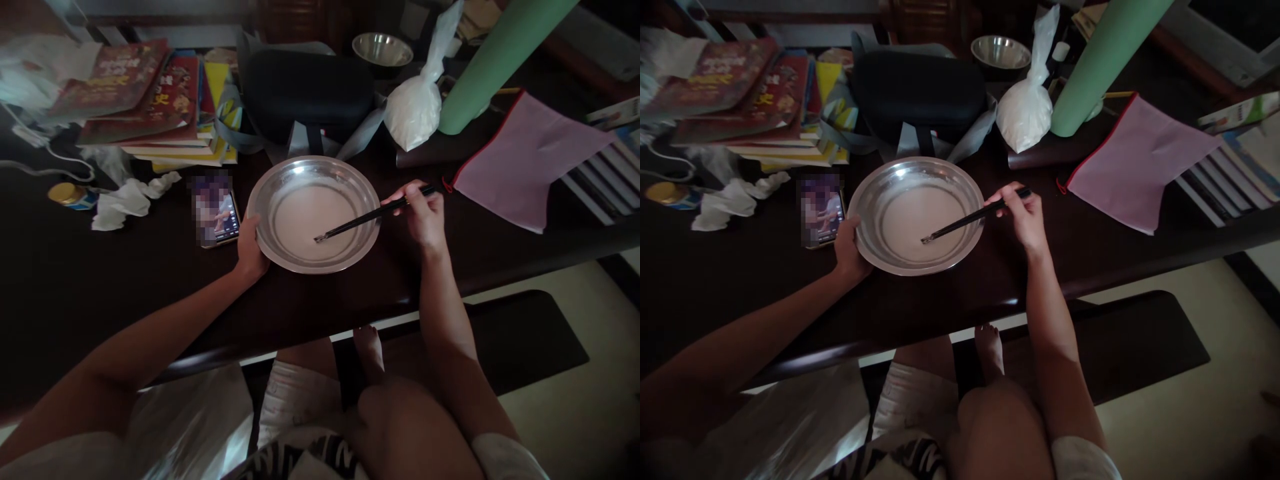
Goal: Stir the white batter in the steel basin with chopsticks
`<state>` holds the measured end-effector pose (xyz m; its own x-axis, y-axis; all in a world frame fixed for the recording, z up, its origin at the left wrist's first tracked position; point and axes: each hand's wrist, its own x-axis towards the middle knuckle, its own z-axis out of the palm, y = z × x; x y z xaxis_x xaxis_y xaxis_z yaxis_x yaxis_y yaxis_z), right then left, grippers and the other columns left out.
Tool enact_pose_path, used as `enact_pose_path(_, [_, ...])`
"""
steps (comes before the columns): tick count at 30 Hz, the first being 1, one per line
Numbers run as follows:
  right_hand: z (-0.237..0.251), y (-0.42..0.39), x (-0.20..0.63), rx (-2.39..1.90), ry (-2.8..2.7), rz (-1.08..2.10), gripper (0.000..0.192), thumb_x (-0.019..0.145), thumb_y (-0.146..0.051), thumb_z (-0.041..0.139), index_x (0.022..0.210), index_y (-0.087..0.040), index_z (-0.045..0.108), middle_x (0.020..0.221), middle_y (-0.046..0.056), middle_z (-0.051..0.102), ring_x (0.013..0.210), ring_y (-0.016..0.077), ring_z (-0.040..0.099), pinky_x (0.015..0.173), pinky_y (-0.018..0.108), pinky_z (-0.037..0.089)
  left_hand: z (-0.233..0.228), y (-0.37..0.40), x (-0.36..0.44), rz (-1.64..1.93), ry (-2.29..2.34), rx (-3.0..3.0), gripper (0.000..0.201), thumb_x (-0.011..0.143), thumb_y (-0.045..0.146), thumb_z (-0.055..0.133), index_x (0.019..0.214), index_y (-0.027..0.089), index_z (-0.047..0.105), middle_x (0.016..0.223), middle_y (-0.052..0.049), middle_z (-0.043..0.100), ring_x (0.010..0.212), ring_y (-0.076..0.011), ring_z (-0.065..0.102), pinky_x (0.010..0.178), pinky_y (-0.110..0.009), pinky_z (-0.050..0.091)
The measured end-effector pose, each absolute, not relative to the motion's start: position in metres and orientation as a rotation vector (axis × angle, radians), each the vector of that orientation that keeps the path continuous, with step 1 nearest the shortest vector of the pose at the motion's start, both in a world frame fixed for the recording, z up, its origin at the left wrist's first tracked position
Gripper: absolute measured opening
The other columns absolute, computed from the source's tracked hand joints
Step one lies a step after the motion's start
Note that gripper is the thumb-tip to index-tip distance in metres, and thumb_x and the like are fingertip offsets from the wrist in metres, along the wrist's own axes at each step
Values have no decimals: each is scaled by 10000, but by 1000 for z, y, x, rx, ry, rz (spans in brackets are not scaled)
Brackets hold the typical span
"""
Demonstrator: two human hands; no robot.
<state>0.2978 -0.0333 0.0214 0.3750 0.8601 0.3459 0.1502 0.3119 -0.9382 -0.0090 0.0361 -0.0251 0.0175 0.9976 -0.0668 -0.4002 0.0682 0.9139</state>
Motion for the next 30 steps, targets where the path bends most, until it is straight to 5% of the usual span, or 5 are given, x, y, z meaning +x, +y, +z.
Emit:
enact_pose_path(16, [19,-33,300,-1109,-1097,531,439,900,-660,752,728,-262,685,646,-48,660,607,110,686,528,249,483,-27,38,-11,1305,945,901,268,755,490,794,775,245,688,755,-6,699,872,-237,700,870,-341,615])
enact_pose_path(30, [21,-35,299,-1165,-1138,563,483,884,-710,736,726,-254,701,632,-43,671,648,139,723,564,269,527,-23,36,-10,1298,931,878,260,818,440,763,820,244,593,922,-28,745,1019,-250,724,998,-383,606])
